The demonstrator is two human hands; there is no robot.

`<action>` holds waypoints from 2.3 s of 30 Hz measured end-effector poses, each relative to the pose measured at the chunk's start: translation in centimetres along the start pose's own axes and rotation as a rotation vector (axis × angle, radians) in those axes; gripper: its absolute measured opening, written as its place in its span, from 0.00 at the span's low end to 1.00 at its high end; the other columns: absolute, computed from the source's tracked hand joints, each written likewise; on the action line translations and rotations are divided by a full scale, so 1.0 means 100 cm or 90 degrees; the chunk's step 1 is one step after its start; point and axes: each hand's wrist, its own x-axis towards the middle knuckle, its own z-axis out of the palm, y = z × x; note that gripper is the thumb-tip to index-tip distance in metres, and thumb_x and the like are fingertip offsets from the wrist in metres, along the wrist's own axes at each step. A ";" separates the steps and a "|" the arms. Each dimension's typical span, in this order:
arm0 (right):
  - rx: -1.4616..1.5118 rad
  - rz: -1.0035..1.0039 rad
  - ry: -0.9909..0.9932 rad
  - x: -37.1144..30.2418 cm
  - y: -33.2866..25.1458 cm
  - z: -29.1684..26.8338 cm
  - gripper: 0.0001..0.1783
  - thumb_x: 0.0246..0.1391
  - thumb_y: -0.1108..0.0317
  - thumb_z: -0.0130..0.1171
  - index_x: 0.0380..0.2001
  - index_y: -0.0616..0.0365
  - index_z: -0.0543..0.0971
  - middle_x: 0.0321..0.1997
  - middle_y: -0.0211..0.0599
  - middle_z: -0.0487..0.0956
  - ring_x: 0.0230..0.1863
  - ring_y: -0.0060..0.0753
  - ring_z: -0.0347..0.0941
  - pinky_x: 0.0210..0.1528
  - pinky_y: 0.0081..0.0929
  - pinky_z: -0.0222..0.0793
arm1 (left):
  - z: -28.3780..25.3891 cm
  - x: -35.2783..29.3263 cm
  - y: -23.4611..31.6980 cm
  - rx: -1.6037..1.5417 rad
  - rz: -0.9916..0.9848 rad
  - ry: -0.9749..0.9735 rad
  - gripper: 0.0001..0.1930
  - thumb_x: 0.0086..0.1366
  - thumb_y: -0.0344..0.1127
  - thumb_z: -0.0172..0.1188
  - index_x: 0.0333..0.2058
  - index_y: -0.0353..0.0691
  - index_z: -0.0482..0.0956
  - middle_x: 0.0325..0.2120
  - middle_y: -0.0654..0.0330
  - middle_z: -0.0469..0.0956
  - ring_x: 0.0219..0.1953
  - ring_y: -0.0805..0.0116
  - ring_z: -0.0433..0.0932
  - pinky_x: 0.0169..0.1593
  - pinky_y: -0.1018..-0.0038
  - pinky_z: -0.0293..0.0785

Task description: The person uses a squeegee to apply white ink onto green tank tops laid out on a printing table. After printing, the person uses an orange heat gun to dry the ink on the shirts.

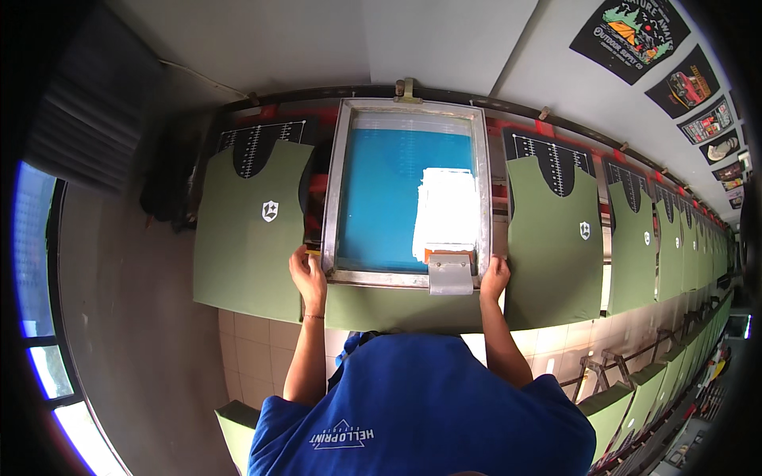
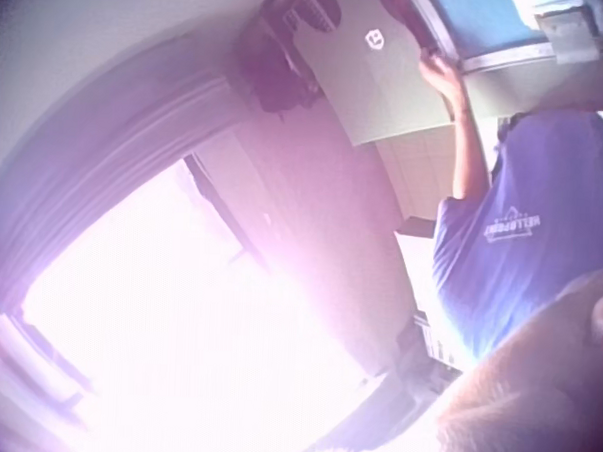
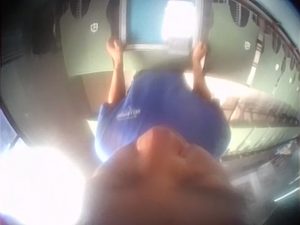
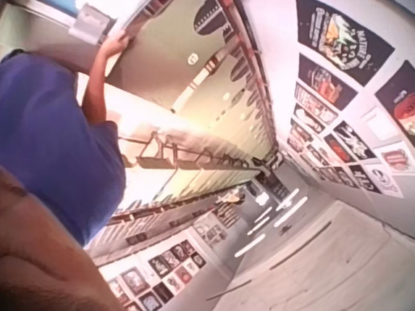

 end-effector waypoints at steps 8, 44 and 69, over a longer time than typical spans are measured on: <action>-0.019 0.017 0.026 -0.007 -0.001 0.000 0.21 0.57 0.59 0.49 0.35 0.72 0.79 0.32 0.55 0.81 0.33 0.51 0.76 0.41 0.40 0.69 | -0.048 -0.052 0.049 -0.125 -0.133 -0.256 0.08 0.68 0.29 0.52 0.39 0.31 0.77 0.32 0.57 0.79 0.35 0.72 0.77 0.41 0.75 0.73; -0.388 -0.500 -0.491 0.031 -0.161 0.008 0.10 0.42 0.72 0.61 0.31 0.63 0.78 0.33 0.48 0.77 0.38 0.52 0.76 0.42 0.42 0.73 | 0.112 -0.157 0.084 -0.495 -0.870 -0.684 0.18 0.74 0.46 0.44 0.37 0.35 0.71 0.28 0.59 0.74 0.29 0.68 0.74 0.36 0.73 0.76; -0.359 -0.525 -0.448 -0.032 -0.127 -0.026 0.22 0.38 0.78 0.63 0.42 0.59 0.78 0.43 0.38 0.76 0.48 0.44 0.72 0.49 0.37 0.71 | 0.063 -0.109 0.138 0.204 0.052 -0.696 0.19 0.64 0.42 0.59 0.43 0.30 0.71 0.36 0.47 0.76 0.36 0.51 0.75 0.43 0.62 0.74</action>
